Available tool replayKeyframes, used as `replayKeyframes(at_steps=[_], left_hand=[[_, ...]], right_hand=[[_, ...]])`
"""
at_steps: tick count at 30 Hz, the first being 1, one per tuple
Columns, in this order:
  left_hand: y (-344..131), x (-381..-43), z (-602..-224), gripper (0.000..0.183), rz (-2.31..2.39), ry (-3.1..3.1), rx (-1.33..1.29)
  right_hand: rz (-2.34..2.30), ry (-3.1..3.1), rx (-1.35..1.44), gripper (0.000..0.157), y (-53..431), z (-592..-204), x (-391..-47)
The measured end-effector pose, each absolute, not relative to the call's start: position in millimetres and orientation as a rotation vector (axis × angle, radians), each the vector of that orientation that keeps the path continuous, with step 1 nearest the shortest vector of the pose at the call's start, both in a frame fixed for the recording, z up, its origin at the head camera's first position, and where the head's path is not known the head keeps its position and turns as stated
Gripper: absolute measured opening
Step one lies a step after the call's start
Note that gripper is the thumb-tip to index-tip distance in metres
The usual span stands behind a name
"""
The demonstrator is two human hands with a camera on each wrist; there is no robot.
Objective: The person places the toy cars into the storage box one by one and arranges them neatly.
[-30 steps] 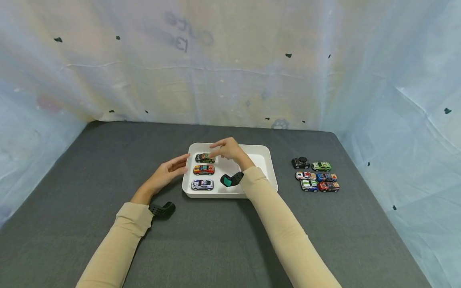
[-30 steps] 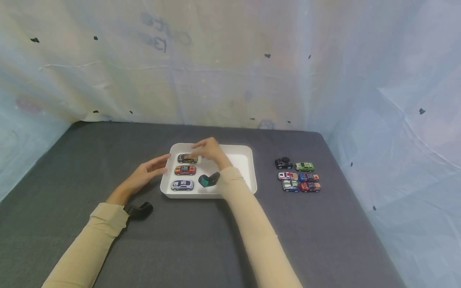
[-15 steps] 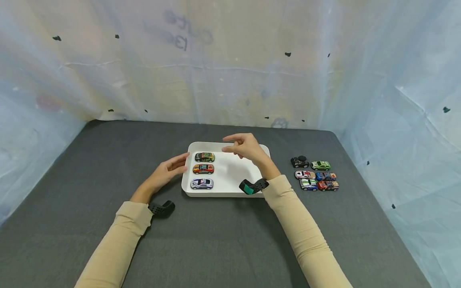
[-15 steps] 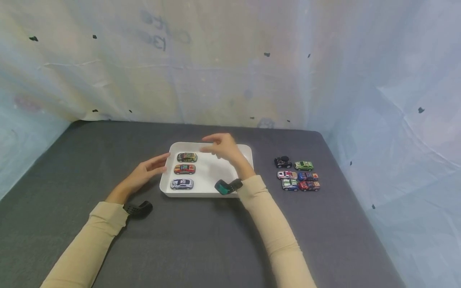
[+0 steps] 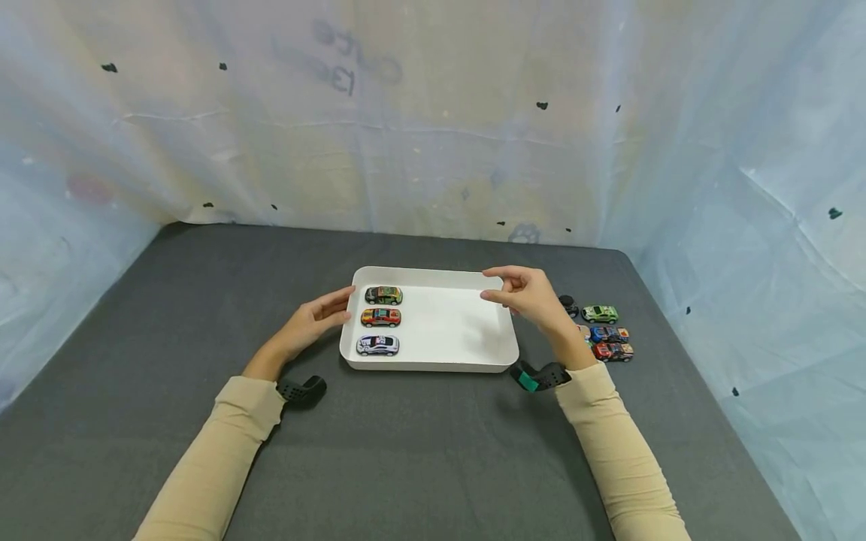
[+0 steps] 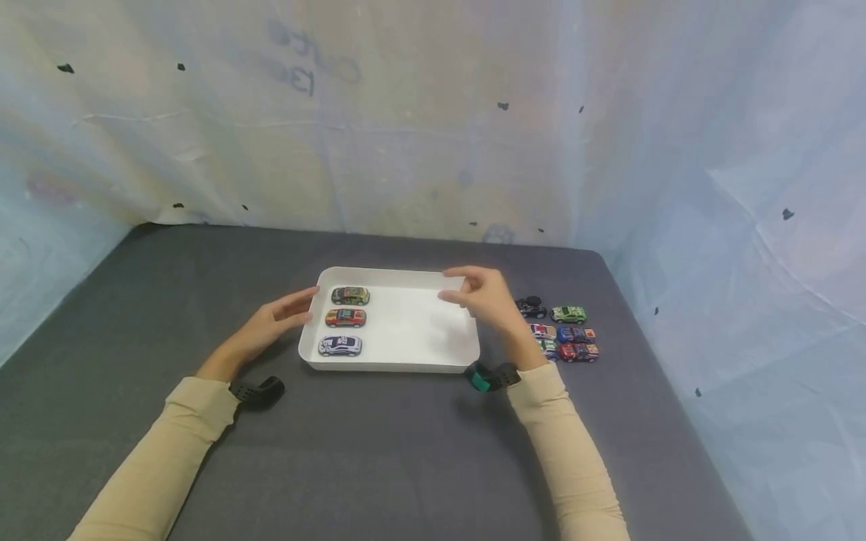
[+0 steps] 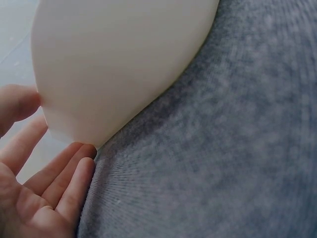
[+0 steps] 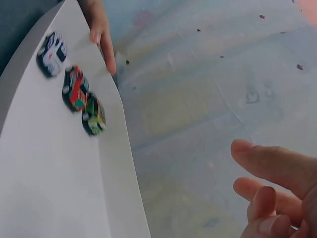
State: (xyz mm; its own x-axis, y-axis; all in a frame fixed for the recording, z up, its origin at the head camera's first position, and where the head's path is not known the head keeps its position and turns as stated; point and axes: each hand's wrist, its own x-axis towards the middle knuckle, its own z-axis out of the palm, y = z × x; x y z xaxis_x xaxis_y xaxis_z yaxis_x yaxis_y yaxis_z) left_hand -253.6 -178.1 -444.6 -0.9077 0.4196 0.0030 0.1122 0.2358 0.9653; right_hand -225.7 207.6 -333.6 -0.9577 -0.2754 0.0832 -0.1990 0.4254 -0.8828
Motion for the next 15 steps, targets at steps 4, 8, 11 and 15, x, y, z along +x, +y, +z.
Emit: replayKeyframes(at_steps=[4,8,11,15], left_hand=[[-177.0,-253.6,-444.7,0.061,1.730,2.242,0.505],[-175.1,-253.8,-445.8,0.061,1.737,2.232,0.513],[-174.3,-253.9,-446.3,0.062,1.739,2.229,0.519],[-173.9,-253.9,-446.4,0.061,1.742,2.227,0.529]], right_hand=[[-1.549,2.647,-0.398,0.041,223.1,-333.8,-216.5],[-1.503,2.675,-0.390,0.040,238.5,-336.0,-208.7],[-1.487,2.682,-0.399,0.041,251.0,-339.5,-205.6],[-1.439,2.695,-0.426,0.041,269.8,-344.3,-202.1]])
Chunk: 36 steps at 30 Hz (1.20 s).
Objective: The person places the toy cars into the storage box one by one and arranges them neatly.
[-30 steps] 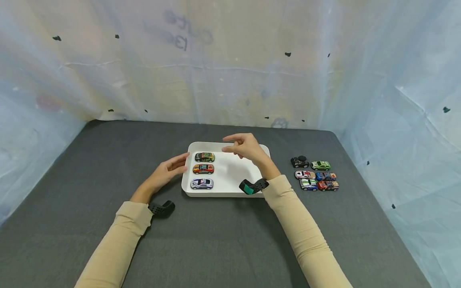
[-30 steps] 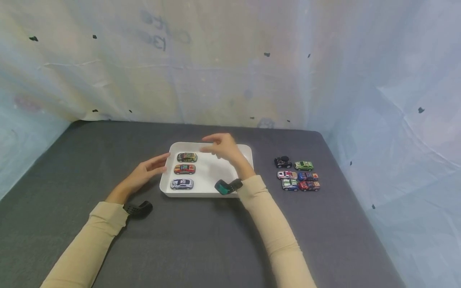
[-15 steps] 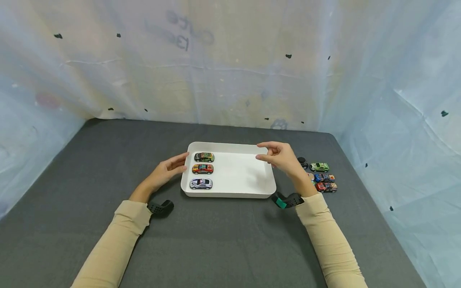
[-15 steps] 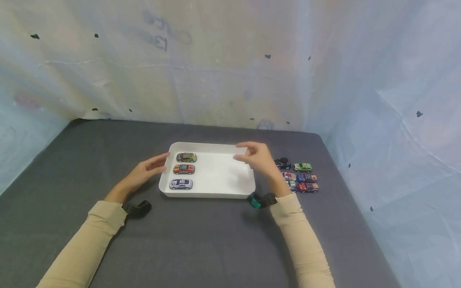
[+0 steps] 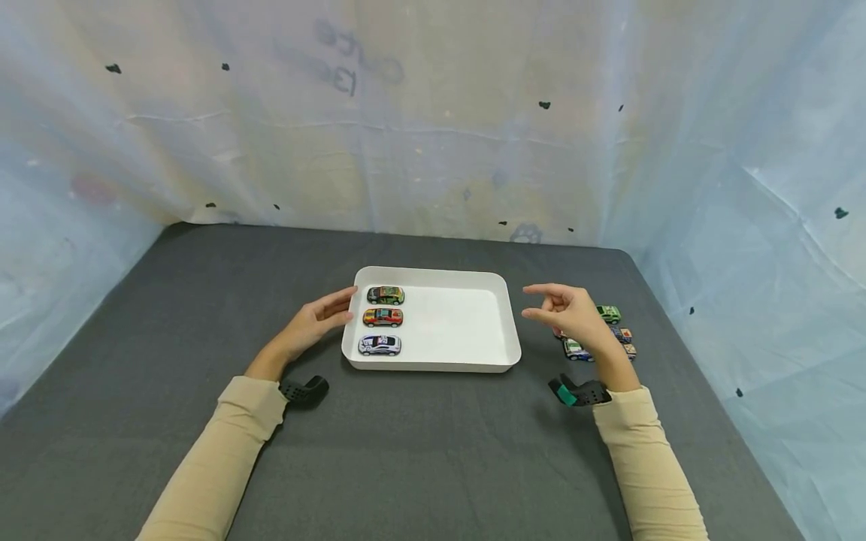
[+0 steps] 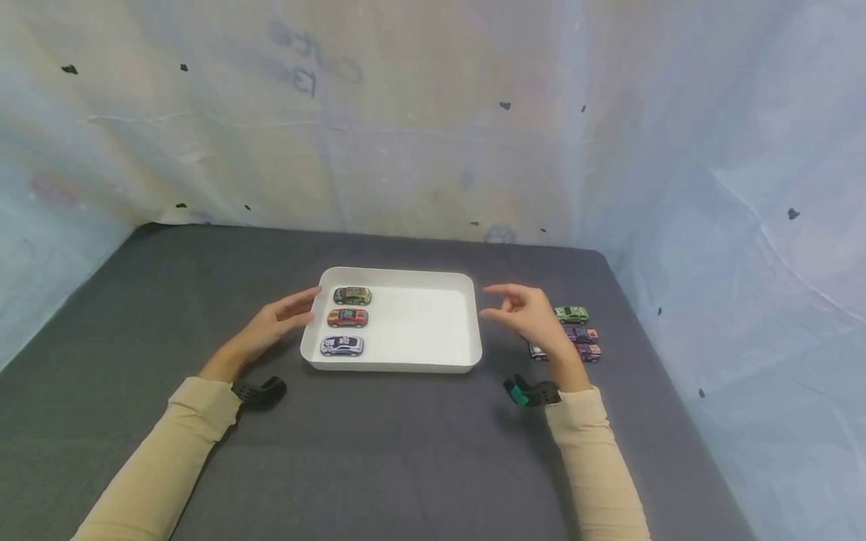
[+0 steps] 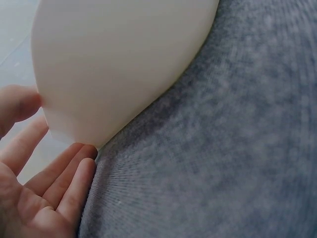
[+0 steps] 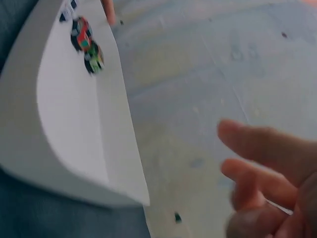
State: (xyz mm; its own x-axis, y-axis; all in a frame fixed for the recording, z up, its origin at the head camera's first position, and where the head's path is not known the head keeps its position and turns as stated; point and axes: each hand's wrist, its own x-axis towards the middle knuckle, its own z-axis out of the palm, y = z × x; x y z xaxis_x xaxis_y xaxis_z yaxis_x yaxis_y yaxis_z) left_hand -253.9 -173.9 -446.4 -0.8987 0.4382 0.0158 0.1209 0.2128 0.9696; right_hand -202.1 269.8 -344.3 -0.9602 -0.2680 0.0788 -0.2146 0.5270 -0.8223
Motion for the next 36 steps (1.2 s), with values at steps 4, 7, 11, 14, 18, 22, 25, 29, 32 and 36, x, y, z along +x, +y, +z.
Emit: replayKeyframes(at_steps=[4,7,11,14,18,22,25,29,32,36], left_hand=[[-173.4,-254.9,-446.6,0.061,1.731,2.236,0.534],[-173.5,-255.3,-446.5,0.061,1.730,2.241,0.533],[-173.6,-255.4,-445.8,0.061,1.742,2.228,0.538],[-173.6,-255.1,-445.5,0.061,1.742,2.223,0.539],[-174.1,-254.3,-445.3,0.061,1.734,2.233,0.534],[-174.6,-254.1,-445.6,0.061,1.734,2.230,0.540],[-175.0,-254.1,-445.9,0.061,1.740,2.223,0.544],[-175.4,-254.1,-446.0,0.061,1.739,2.226,0.545],[-175.3,-254.2,-446.0,0.060,1.731,2.233,0.542],[-175.0,-254.4,-446.1,0.061,1.731,2.232,0.536]], right_hand=[[-1.369,2.709,-0.473,0.041,288.6,-346.9,-198.9],[-1.346,2.717,-0.485,0.042,301.2,-347.7,-198.1],[-1.308,2.731,-0.464,0.041,318.0,-349.4,-199.6],[-1.271,2.718,-0.442,0.041,331.2,-353.1,-201.6],[-1.236,2.686,-0.404,0.043,346.9,-359.5,-201.1],[-1.220,2.697,-0.332,0.042,359.3,-363.9,-197.3],[-1.216,2.698,-0.292,0.040,366.3,-365.9,-195.3],[-1.190,2.661,-0.244,0.040,372.5,-368.0,-194.6],[-1.141,2.629,-0.219,0.043,375.8,-367.9,-193.5],[-1.100,2.612,-0.228,0.046,380.0,-368.4,-192.0]])
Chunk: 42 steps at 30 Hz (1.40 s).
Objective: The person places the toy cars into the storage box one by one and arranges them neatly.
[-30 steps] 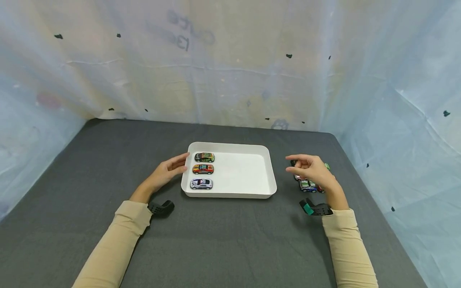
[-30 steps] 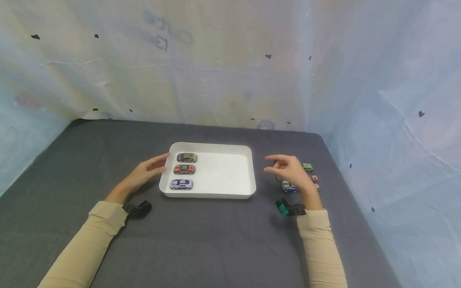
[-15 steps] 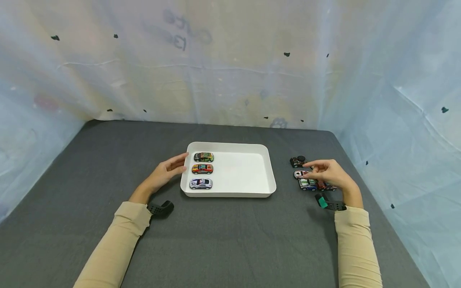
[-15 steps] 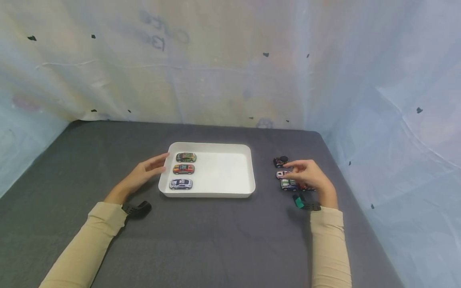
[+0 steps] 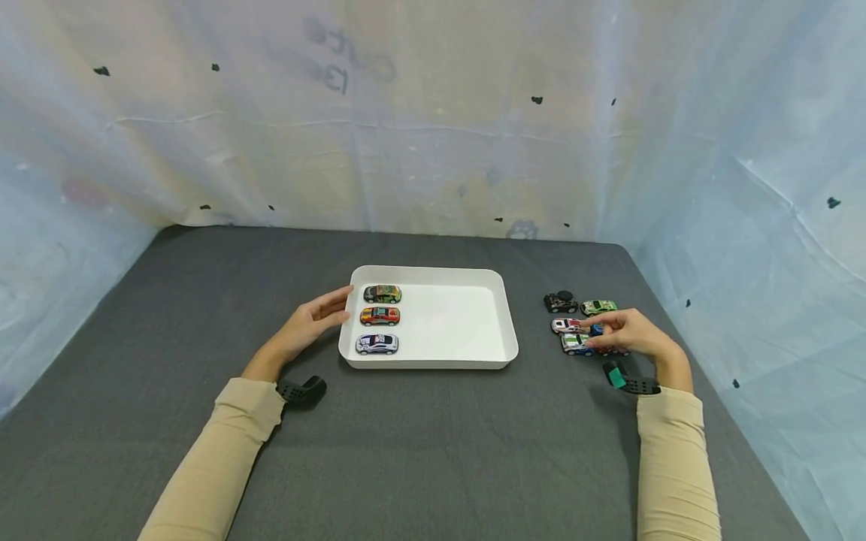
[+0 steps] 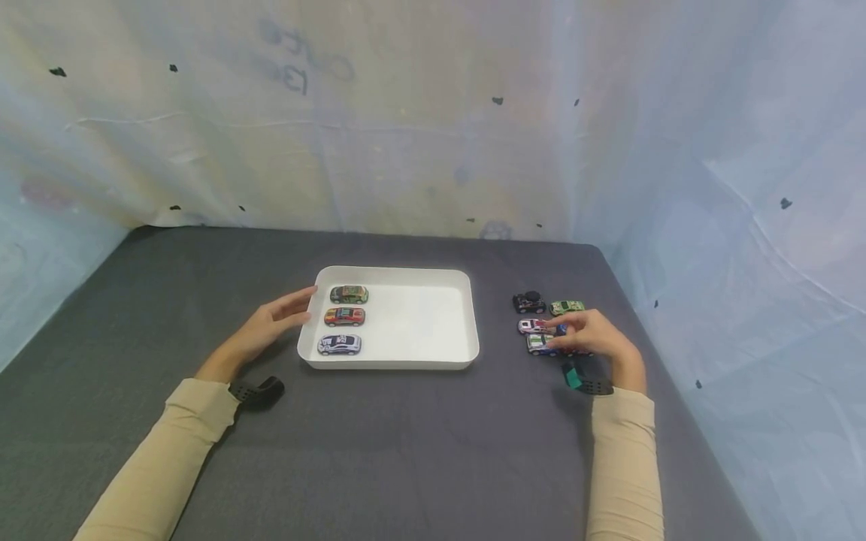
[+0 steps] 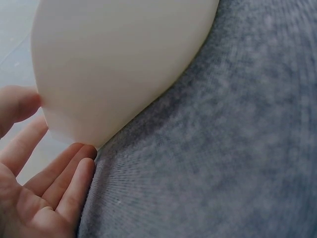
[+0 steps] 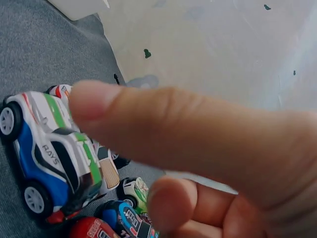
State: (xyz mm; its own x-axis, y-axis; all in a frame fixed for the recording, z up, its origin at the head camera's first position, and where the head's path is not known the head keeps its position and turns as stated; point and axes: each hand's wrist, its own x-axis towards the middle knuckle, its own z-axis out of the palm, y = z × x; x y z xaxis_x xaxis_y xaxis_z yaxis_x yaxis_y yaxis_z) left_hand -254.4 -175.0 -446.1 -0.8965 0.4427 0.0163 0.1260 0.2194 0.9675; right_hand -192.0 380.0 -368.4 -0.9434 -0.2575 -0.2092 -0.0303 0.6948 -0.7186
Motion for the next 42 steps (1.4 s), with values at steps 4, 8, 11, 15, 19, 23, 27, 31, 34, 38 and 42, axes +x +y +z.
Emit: replayKeyframes(at_steps=[4,8,11,15,19,23,27,31,34,38,42], left_hand=[[-175.5,-254.5,-446.9,0.061,1.736,2.228,0.529],[-175.2,-254.7,-446.3,0.061,1.736,2.228,0.524],[-174.7,-254.7,-445.3,0.062,1.737,2.229,0.523],[-173.9,-254.5,-443.6,0.062,1.739,2.222,0.522],[-173.7,-254.3,-443.1,0.062,1.741,2.220,0.522],[-173.6,-254.4,-443.6,0.062,1.740,2.219,0.524],[-173.9,-254.7,-444.1,0.062,1.744,2.219,0.524],[-174.3,-254.5,-444.2,0.062,1.743,2.221,0.519],[-174.1,-254.5,-444.1,0.061,1.743,2.220,0.518],[-173.9,-254.9,-444.2,0.061,1.746,2.213,0.511],[-173.8,-255.2,-444.4,0.061,1.749,2.207,0.506]], right_hand=[[-1.081,2.607,-0.259,0.045,381.8,-371.0,-193.2],[-1.075,2.603,-0.259,0.043,382.1,-374.6,-194.1],[-1.075,2.603,-0.230,0.042,382.4,-376.6,-194.6],[-1.079,2.588,-0.214,0.043,383.9,-377.9,-195.5],[-1.078,2.584,-0.212,0.043,384.9,-379.7,-196.5],[-1.062,2.595,-0.209,0.043,384.8,-381.5,-197.7],[-1.033,2.604,-0.210,0.042,383.7,-382.2,-198.8],[-1.025,2.594,-0.216,0.041,382.8,-382.3,-199.5],[-1.036,2.572,-0.219,0.040,382.4,-381.6,-199.3],[-1.044,2.546,-0.211,0.041,381.9,-380.9,-198.8],[-1.045,2.544,-0.229,0.040,381.3,-381.6,-199.0]])
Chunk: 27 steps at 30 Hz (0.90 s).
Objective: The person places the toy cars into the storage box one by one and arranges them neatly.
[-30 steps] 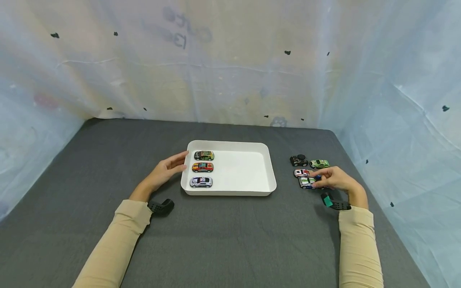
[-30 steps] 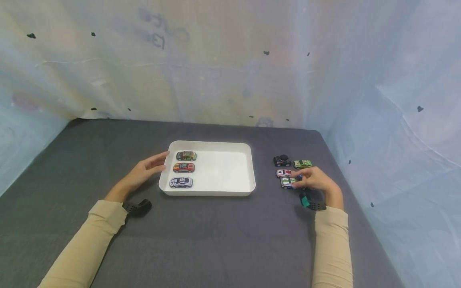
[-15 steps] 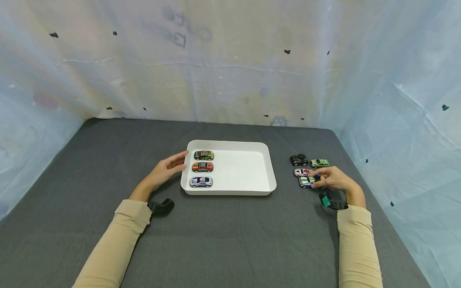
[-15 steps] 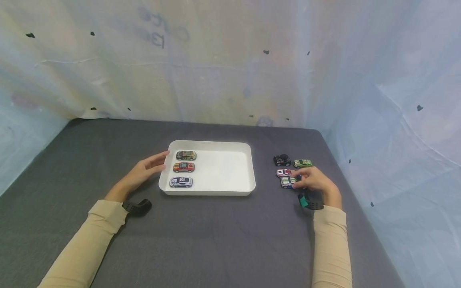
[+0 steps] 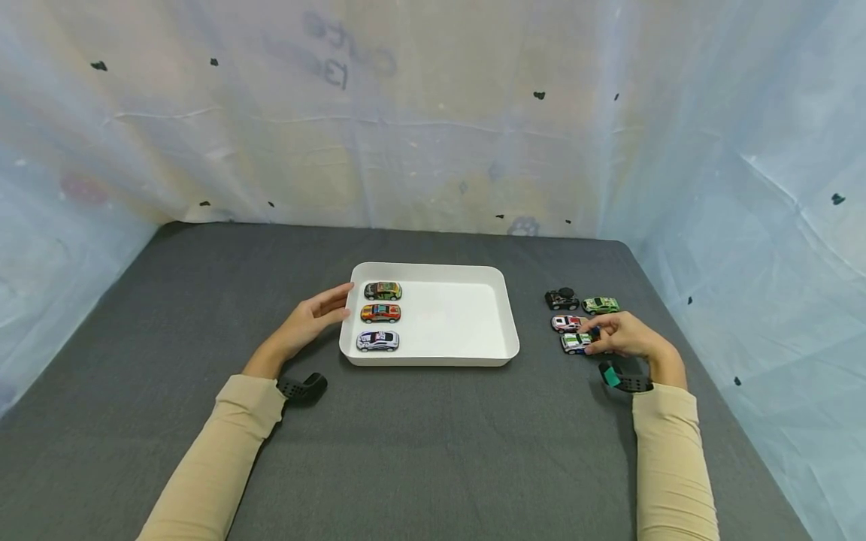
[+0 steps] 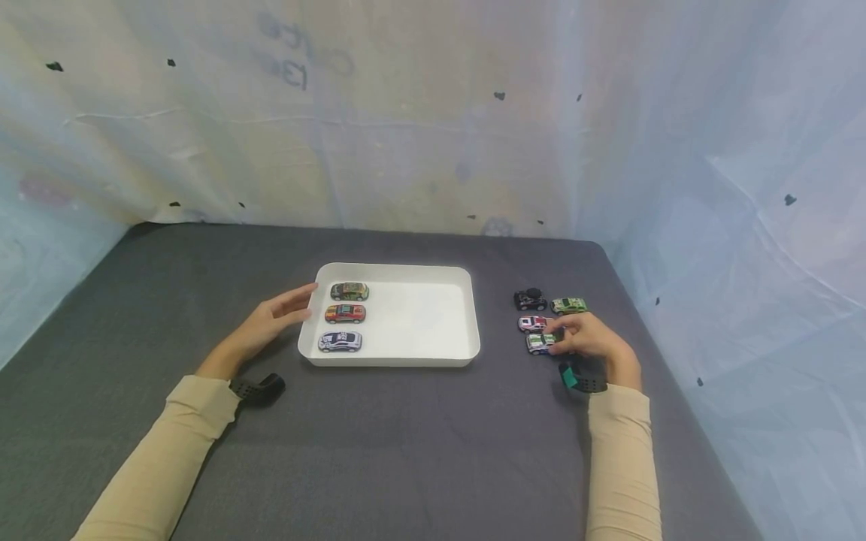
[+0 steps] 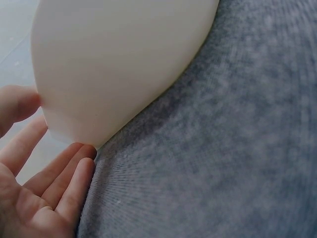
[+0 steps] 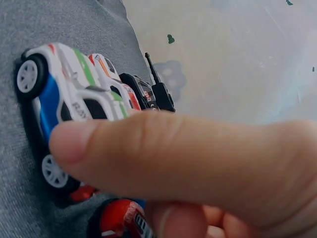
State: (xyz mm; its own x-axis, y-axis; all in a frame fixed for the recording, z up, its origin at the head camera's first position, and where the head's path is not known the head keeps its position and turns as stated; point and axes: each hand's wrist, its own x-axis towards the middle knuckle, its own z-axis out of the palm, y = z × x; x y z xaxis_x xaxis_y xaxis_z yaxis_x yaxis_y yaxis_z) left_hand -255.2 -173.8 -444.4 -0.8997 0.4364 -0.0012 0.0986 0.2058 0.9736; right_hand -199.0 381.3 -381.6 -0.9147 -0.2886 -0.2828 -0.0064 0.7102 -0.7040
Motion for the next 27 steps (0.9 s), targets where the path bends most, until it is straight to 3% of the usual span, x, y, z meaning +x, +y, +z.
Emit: replayKeyframes(at_steps=[27], left_hand=[[-174.1,-254.0,-443.8,0.061,1.754,2.207,0.518]], right_hand=[[-1.049,2.562,-0.313,0.040,378.8,-386.2,-203.2]])
